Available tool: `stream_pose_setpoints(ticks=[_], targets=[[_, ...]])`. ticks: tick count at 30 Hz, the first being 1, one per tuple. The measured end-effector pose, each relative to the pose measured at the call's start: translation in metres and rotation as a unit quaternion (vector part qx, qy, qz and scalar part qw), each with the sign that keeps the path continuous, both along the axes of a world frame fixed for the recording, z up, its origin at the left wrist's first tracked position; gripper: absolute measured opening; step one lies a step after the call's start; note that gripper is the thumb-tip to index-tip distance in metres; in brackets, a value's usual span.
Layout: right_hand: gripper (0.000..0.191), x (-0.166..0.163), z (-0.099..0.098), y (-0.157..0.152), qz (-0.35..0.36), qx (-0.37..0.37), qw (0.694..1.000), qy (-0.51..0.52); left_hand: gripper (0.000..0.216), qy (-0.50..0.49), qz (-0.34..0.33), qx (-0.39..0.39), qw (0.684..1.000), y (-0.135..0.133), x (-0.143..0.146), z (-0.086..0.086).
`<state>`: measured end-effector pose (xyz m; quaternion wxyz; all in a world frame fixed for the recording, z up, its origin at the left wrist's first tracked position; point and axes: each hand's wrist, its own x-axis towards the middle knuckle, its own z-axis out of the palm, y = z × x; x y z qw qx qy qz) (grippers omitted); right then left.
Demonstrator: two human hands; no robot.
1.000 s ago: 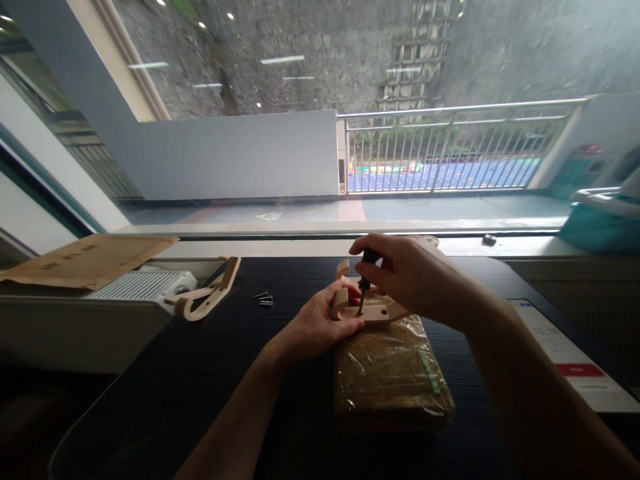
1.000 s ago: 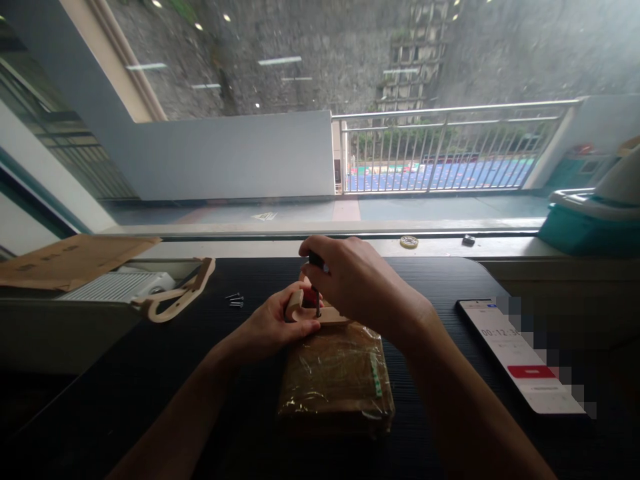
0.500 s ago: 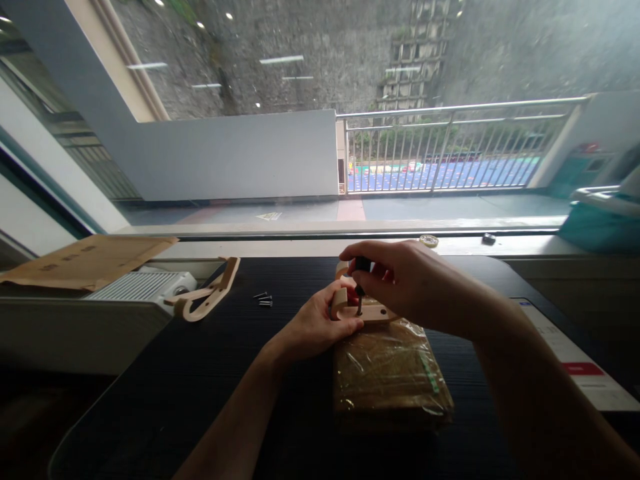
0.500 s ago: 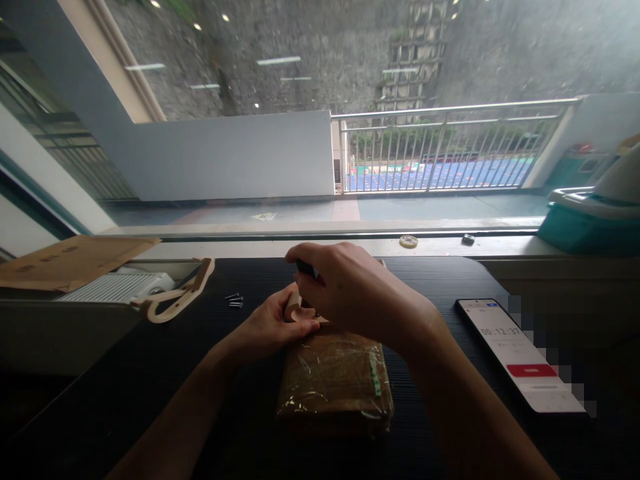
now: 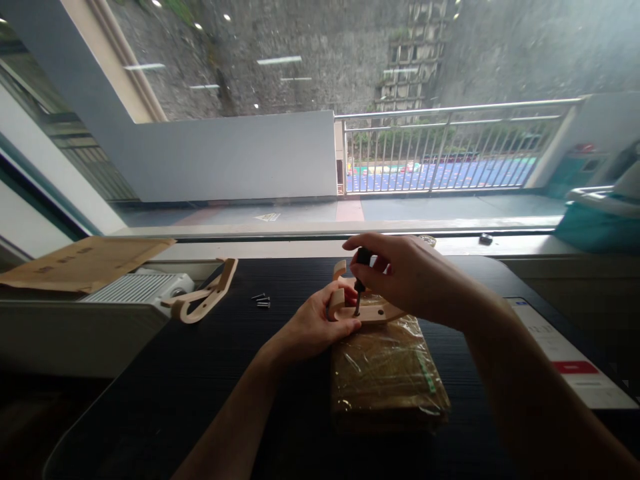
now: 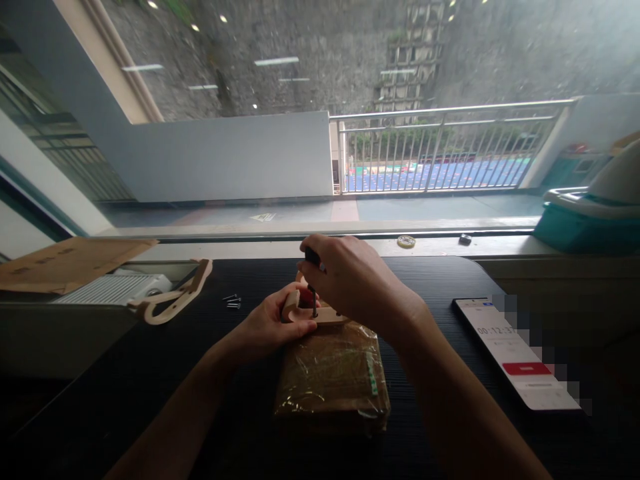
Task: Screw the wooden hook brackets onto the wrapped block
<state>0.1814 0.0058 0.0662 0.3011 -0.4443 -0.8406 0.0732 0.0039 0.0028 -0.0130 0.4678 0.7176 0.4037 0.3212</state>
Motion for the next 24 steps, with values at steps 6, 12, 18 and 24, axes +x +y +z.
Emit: stream_pose_setpoints(ticks=[6, 12, 18, 24], targets=[[0.031, -0.001, 0.004, -0.009, 0.045, -0.019, 0.999, -0.004, 0.031, -0.020, -0.003, -0.032, 0.999, -0.001, 0.000, 0.004], [0.028, 0.000, 0.003, -0.007, 0.019, -0.006, 1.000, -0.017, 0.029, -0.015, -0.011, -0.014, 1.000, -0.001, 0.000, 0.004], [0.029, 0.005, 0.002, 0.003, -0.009, -0.003, 1.000, -0.006, 0.029, -0.003, -0.005, 0.008, 1.000, 0.001, 0.000, 0.001], [0.031, 0.004, 0.002, -0.003, -0.009, -0.007, 1.000, -0.009, 0.029, 0.014, 0.001, 0.011, 1.000, 0.000, 0.000, 0.002]])
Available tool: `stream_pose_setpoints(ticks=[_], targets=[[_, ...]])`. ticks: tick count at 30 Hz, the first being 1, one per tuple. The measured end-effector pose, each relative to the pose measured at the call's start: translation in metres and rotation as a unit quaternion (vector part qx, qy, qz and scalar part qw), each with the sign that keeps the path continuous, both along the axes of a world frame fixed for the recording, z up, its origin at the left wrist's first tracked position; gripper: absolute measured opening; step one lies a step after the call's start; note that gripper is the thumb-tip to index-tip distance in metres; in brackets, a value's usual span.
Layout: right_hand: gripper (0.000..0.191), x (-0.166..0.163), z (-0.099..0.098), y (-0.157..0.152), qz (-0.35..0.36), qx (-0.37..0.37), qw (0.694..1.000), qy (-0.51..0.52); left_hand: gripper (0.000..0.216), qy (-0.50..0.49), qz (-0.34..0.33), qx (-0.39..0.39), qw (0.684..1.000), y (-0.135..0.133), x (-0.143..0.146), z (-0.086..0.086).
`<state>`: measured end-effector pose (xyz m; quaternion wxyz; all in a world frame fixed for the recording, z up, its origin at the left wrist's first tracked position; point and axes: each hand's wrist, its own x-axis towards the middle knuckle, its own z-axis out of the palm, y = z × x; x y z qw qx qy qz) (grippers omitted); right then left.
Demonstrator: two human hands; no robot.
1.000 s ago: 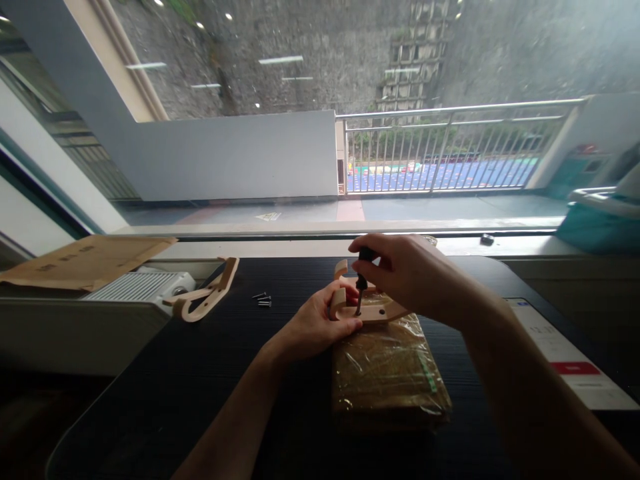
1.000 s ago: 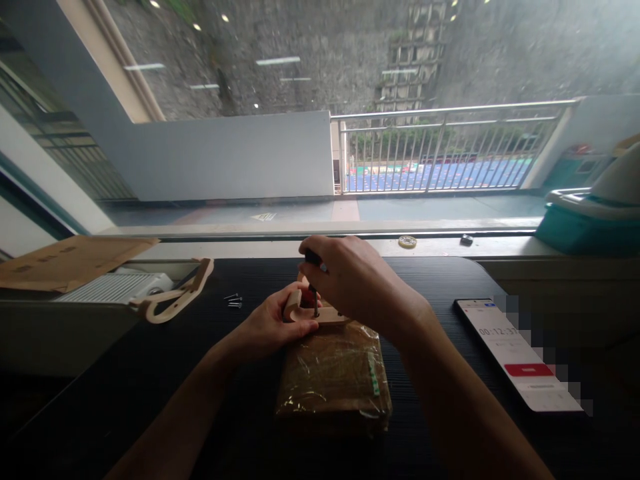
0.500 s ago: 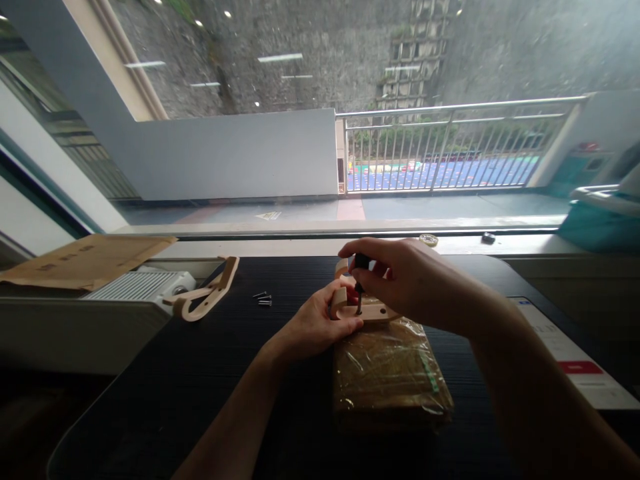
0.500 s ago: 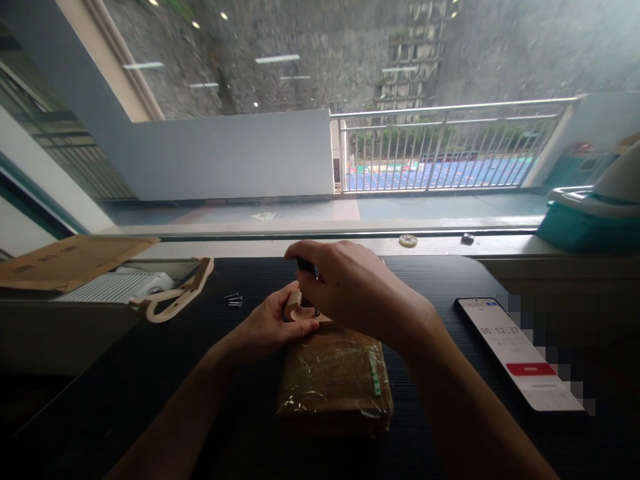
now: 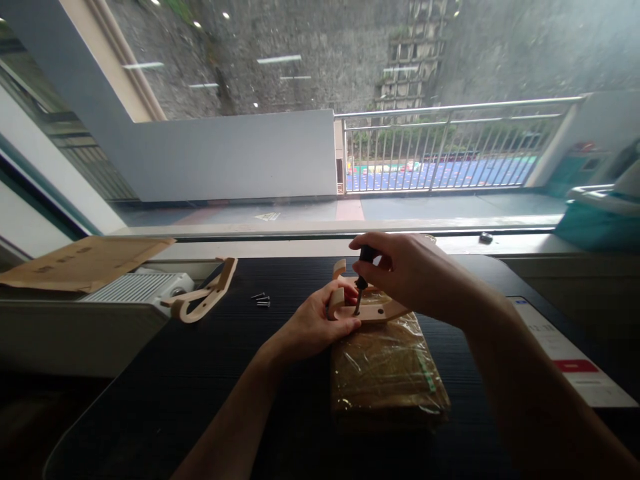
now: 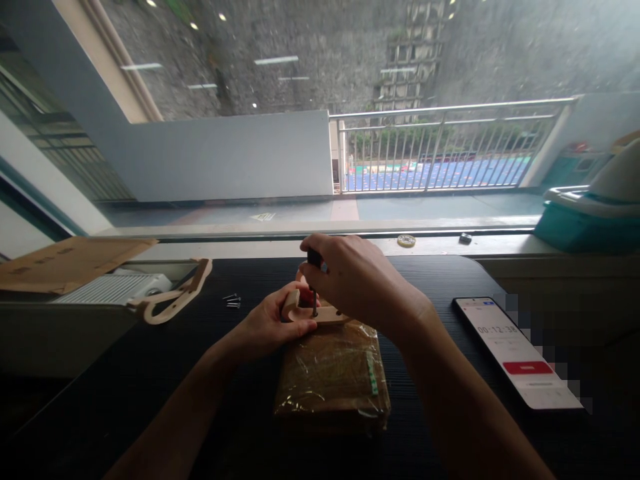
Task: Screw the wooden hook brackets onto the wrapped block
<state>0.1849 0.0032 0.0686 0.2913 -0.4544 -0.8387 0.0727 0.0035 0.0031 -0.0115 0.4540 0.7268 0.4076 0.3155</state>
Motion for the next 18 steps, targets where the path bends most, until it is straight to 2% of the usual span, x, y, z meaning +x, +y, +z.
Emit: stream_pose_setpoints(ticks=[8, 18], targets=[[0.025, -0.003, 0.003, -0.010, 0.053, 0.007, 0.998, -0.013, 0.030, -0.028, -0.007, -0.031, 0.999, -0.001, 0.001, 0.002], [0.025, 0.000, 0.000, 0.002, -0.015, 0.017, 1.000, -0.006, 0.028, -0.010, -0.008, -0.012, 1.000, 0.000, 0.000, 0.000]])
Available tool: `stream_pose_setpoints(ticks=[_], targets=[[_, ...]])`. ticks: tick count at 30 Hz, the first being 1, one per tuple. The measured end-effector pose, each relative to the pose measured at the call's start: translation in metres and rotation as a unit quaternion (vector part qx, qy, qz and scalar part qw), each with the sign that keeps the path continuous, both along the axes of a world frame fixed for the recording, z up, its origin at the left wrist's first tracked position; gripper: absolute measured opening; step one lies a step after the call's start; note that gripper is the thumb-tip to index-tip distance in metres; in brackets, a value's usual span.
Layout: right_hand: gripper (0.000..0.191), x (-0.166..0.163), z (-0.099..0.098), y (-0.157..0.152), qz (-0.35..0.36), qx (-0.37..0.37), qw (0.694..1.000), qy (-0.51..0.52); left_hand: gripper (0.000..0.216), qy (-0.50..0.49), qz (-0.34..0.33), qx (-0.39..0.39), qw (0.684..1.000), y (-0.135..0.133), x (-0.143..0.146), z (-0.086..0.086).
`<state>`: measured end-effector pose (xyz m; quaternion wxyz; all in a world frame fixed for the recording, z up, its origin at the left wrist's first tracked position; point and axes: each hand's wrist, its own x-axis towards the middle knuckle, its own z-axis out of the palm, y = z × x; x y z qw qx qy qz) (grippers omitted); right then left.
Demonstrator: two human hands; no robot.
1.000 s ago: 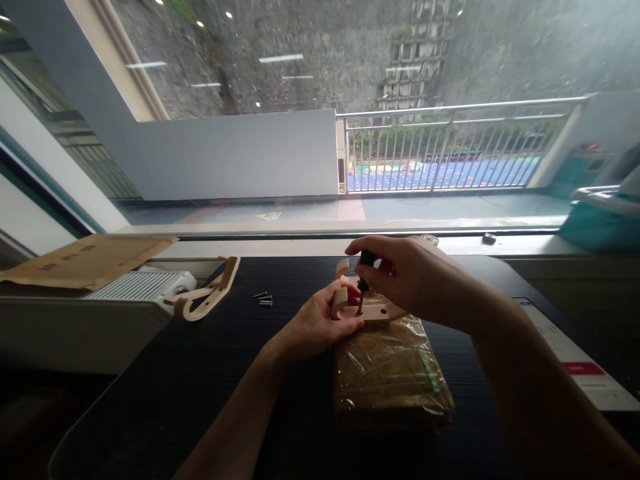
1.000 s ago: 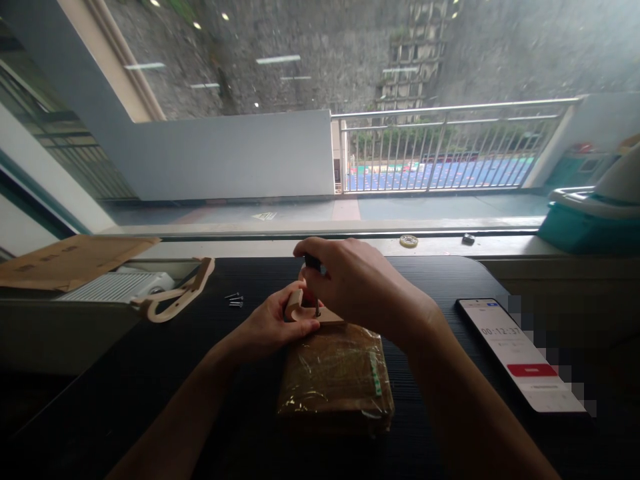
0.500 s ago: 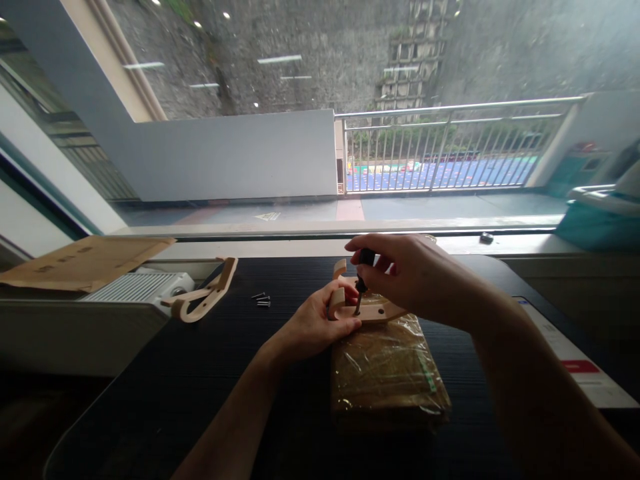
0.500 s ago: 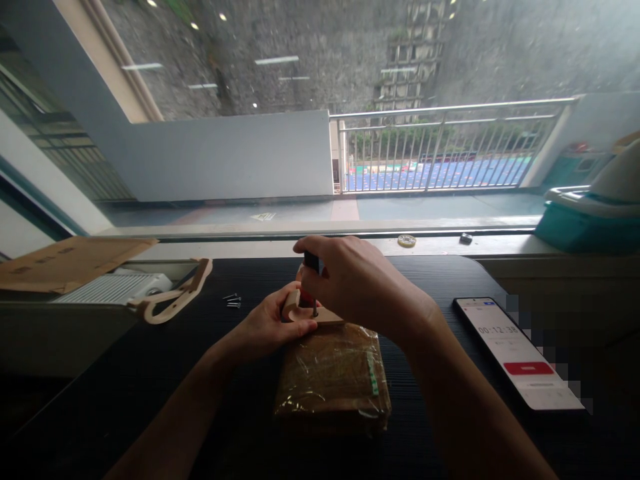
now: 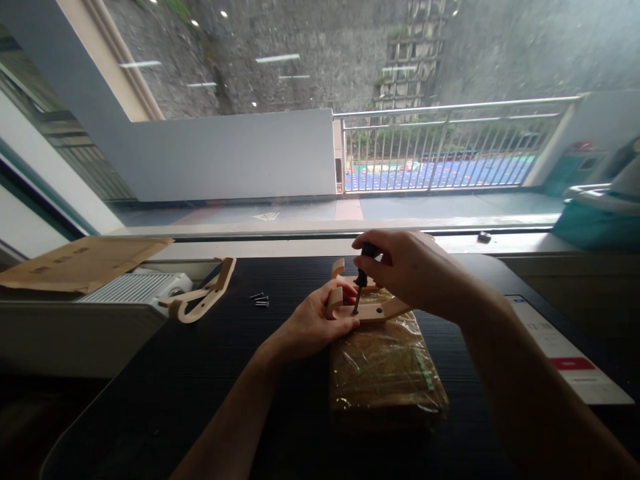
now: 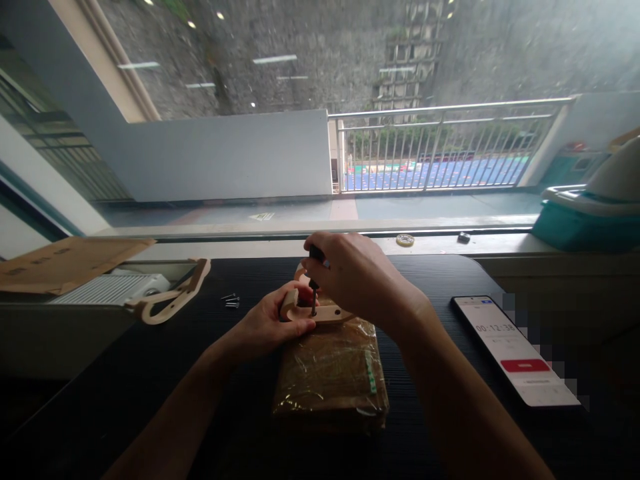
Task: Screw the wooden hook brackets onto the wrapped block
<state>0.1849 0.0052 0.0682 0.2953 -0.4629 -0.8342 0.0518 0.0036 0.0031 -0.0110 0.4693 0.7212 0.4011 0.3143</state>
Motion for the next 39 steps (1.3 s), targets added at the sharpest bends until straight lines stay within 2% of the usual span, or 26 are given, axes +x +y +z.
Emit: stream_pose_setpoints(ticks=[5, 9, 12, 23, 31, 35, 39], targets=[[0.026, 0.001, 0.001, -0.004, 0.031, -0.018, 0.999, 0.018, 0.028, -0.009, 0.001, 0.012, 1.000, 0.000, 0.000, 0.000], [0.025, 0.000, 0.005, -0.010, 0.079, -0.039, 0.996, 0.015, 0.031, -0.015, 0.001, -0.018, 1.000, -0.001, 0.000, 0.000], [0.025, -0.002, 0.006, -0.012, 0.089, -0.040, 0.995, 0.006, 0.031, -0.025, -0.003, -0.032, 0.999, 0.000, 0.000, 0.000], [0.025, 0.005, 0.003, 0.003, -0.004, -0.012, 1.000, -0.014, 0.030, -0.004, 0.000, 0.007, 1.000, 0.001, -0.001, -0.002], [0.020, 0.001, 0.003, -0.004, 0.001, 0.005, 0.999, -0.045, 0.029, -0.005, 0.004, 0.013, 1.000, 0.002, -0.002, -0.005], [0.020, 0.003, 0.013, -0.005, 0.022, -0.010, 0.996, -0.090, 0.031, -0.030, -0.006, 0.007, 1.000, 0.004, -0.002, -0.006], [0.017, 0.001, 0.036, 0.001, 0.091, -0.043, 0.970, -0.221, 0.041, -0.077, -0.005, -0.020, 0.997, 0.005, -0.001, -0.009]])
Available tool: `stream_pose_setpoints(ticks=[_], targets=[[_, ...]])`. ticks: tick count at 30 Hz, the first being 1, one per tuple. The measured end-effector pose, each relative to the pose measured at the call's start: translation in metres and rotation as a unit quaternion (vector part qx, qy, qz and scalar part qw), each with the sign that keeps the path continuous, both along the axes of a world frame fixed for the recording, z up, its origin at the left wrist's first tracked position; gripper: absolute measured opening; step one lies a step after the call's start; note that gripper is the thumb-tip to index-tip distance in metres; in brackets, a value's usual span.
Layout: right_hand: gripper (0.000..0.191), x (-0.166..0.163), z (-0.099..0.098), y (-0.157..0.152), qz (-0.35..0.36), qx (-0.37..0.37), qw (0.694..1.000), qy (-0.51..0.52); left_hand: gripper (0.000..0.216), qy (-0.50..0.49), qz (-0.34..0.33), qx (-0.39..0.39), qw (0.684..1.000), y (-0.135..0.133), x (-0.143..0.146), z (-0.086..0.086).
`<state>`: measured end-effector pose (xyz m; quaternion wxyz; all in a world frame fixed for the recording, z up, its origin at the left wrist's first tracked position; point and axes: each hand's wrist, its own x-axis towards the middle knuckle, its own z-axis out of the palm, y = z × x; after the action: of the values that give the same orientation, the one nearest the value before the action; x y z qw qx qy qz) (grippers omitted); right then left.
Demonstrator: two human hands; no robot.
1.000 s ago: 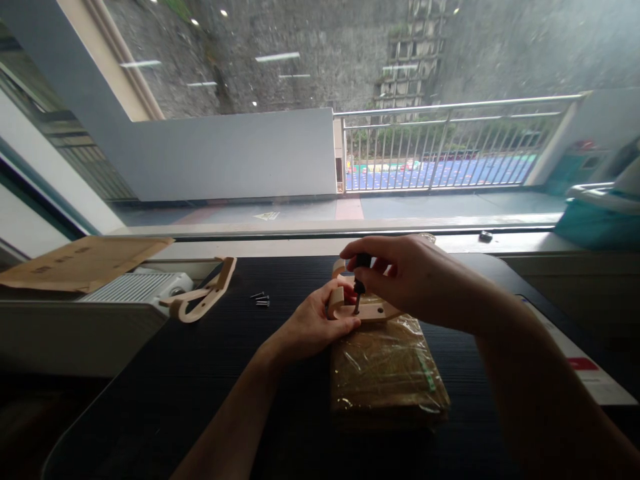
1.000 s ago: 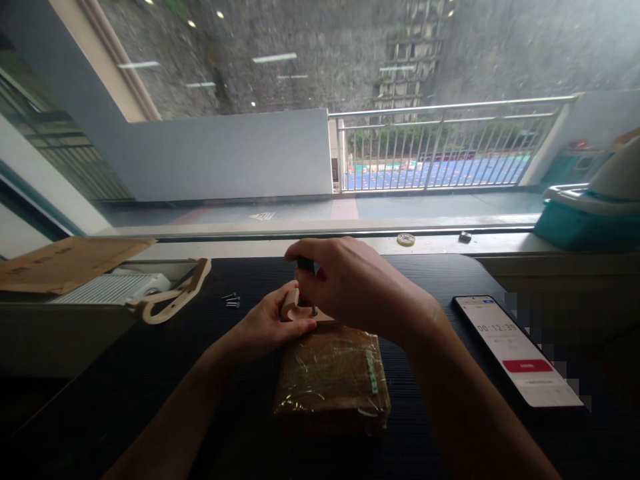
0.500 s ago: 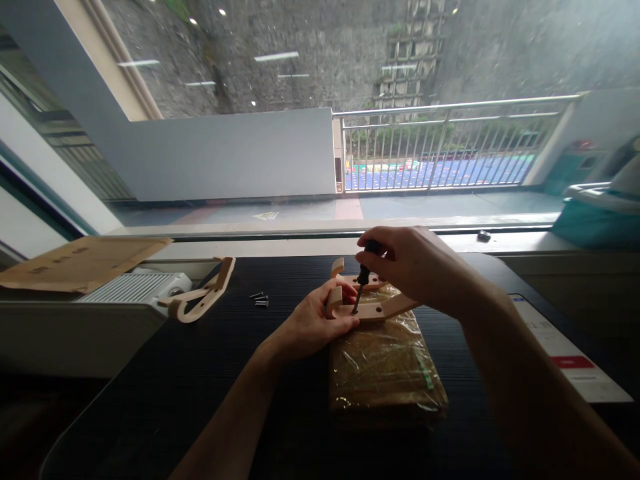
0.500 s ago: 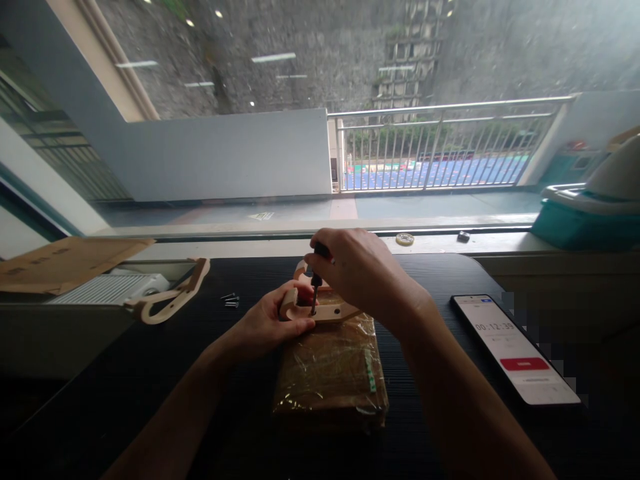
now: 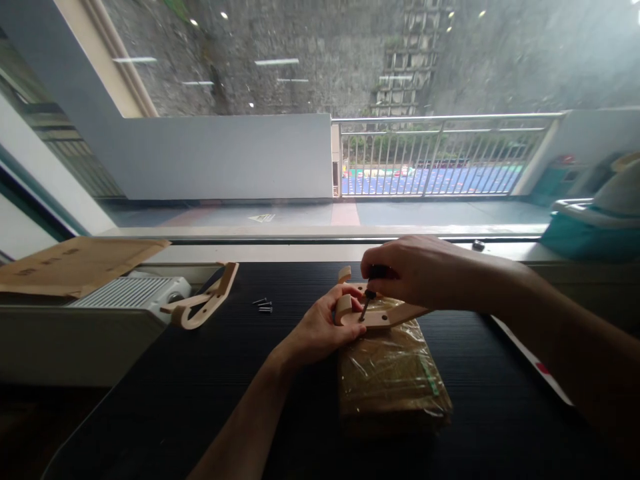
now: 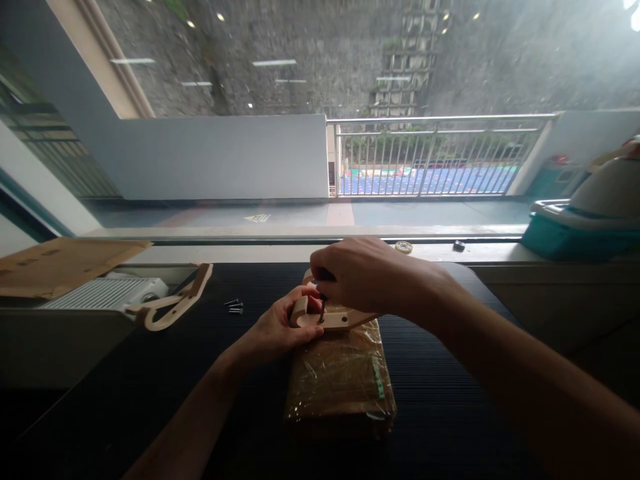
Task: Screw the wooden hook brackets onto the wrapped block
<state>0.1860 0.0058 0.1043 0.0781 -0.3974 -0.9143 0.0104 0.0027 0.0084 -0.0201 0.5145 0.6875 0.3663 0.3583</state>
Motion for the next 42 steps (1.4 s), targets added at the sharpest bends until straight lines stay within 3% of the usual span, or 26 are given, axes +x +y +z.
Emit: stream_pose_setpoints(ticks=[4, 8, 12, 17, 21, 31, 42], targets=[[0.013, -0.013, 0.017, 0.003, 0.050, -0.009, 0.991, -0.120, 0.050, -0.045, -0.005, -0.026, 0.999, 0.001, 0.001, -0.003], [0.014, -0.027, 0.018, 0.002, 0.070, -0.006, 0.983, -0.172, 0.051, -0.055, -0.012, -0.034, 0.998, 0.001, 0.000, -0.003], [0.015, -0.027, 0.016, 0.000, 0.060, 0.003, 0.985, -0.162, 0.032, -0.035, -0.021, -0.008, 0.999, 0.000, 0.000, -0.002], [0.021, -0.019, 0.020, -0.004, 0.004, -0.023, 0.988, -0.153, 0.024, -0.021, -0.023, 0.019, 0.999, -0.001, 0.001, 0.000], [0.024, -0.019, 0.024, -0.008, -0.015, -0.018, 0.987, -0.157, 0.027, -0.016, -0.019, 0.014, 1.000, -0.001, 0.001, 0.001], [0.019, -0.029, 0.016, -0.011, 0.052, -0.003, 0.985, -0.163, 0.030, -0.022, -0.034, -0.014, 0.999, 0.001, -0.001, -0.002], [0.020, -0.026, 0.019, -0.007, -0.013, -0.034, 0.993, -0.112, 0.031, -0.017, -0.032, 0.001, 0.999, -0.001, 0.000, 0.004]])
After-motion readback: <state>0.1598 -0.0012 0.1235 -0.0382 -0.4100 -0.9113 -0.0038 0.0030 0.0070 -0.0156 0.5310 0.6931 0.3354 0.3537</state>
